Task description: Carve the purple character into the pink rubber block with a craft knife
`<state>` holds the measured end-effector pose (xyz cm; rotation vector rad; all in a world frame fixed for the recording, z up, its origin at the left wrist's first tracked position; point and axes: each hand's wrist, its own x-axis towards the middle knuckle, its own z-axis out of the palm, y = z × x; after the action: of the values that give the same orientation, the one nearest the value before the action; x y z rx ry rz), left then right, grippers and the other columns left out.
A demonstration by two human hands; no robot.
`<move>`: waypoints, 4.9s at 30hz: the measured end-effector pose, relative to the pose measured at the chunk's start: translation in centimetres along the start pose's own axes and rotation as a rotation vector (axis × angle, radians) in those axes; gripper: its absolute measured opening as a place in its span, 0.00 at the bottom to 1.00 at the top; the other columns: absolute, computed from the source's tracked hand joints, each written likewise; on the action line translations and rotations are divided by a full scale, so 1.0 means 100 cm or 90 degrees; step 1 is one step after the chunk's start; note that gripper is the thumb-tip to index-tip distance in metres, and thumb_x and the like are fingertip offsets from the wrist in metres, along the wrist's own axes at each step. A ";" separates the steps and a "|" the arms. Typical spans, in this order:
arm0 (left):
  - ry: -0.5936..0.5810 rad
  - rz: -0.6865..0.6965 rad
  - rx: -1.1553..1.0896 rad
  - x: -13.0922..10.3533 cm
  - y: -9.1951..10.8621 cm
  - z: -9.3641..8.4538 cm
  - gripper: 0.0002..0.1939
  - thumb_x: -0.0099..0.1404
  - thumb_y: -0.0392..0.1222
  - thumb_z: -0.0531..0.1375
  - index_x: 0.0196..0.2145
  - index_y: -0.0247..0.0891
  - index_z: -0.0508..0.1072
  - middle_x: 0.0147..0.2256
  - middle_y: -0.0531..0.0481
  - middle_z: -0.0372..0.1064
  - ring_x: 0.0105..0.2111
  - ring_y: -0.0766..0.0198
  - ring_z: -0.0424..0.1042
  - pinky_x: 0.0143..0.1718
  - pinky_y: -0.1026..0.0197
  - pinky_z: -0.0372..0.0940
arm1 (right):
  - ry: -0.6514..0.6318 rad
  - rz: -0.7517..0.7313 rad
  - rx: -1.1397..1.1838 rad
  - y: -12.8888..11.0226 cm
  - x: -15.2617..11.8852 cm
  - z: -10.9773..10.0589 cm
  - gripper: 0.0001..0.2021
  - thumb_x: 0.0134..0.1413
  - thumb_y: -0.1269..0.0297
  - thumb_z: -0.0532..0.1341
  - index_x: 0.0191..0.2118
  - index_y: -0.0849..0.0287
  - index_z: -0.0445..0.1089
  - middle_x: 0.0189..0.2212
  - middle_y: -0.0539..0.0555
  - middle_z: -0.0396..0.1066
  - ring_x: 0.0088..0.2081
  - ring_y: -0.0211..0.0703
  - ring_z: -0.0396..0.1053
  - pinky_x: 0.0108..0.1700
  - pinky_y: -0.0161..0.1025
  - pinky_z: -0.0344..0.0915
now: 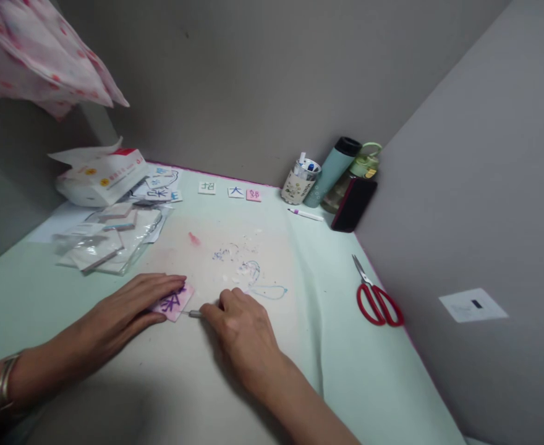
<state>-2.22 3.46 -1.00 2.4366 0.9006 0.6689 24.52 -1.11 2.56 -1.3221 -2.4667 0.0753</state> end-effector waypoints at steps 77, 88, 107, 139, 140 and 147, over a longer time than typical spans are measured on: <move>0.054 -0.095 -0.002 -0.001 0.003 0.000 0.18 0.76 0.53 0.58 0.59 0.46 0.66 0.57 0.44 0.70 0.58 0.48 0.69 0.59 0.46 0.67 | 0.048 0.010 0.031 -0.003 -0.013 0.005 0.15 0.66 0.78 0.55 0.50 0.58 0.75 0.32 0.54 0.69 0.33 0.44 0.63 0.34 0.39 0.57; 0.069 -0.144 -0.083 0.001 0.002 -0.001 0.10 0.74 0.49 0.62 0.51 0.49 0.71 0.53 0.49 0.72 0.55 0.49 0.71 0.56 0.45 0.67 | 0.042 0.013 0.049 -0.005 -0.010 0.007 0.13 0.66 0.77 0.56 0.46 0.57 0.75 0.33 0.54 0.70 0.33 0.43 0.64 0.33 0.38 0.58; 0.057 -0.153 -0.089 0.004 0.000 -0.004 0.10 0.72 0.51 0.64 0.48 0.50 0.73 0.51 0.52 0.74 0.53 0.50 0.71 0.54 0.48 0.64 | 0.046 0.031 0.051 -0.009 -0.008 0.014 0.13 0.67 0.77 0.54 0.46 0.58 0.74 0.32 0.53 0.66 0.33 0.44 0.62 0.34 0.39 0.56; 0.057 -0.160 -0.100 0.002 -0.002 -0.002 0.10 0.71 0.50 0.64 0.49 0.53 0.72 0.52 0.55 0.74 0.53 0.52 0.72 0.53 0.51 0.65 | 0.039 0.002 0.140 -0.007 -0.004 0.016 0.14 0.66 0.79 0.53 0.45 0.60 0.73 0.32 0.54 0.63 0.34 0.45 0.59 0.35 0.39 0.56; 0.054 -0.161 -0.104 0.002 -0.002 -0.003 0.11 0.71 0.50 0.65 0.49 0.53 0.72 0.52 0.55 0.74 0.53 0.52 0.72 0.53 0.51 0.65 | 0.033 0.005 0.152 -0.006 -0.005 0.015 0.14 0.65 0.80 0.53 0.45 0.60 0.74 0.32 0.54 0.64 0.34 0.44 0.60 0.35 0.39 0.57; 0.048 -0.161 -0.108 0.002 -0.002 -0.003 0.10 0.71 0.48 0.65 0.49 0.53 0.72 0.51 0.54 0.74 0.53 0.52 0.72 0.53 0.51 0.65 | 0.011 0.033 0.158 -0.008 -0.005 0.013 0.15 0.62 0.82 0.54 0.45 0.61 0.75 0.33 0.55 0.64 0.34 0.45 0.61 0.36 0.39 0.58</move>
<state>-2.36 3.85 -0.79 2.1158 1.1104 0.7155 23.77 -1.83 1.38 -1.2731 -2.3190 0.3695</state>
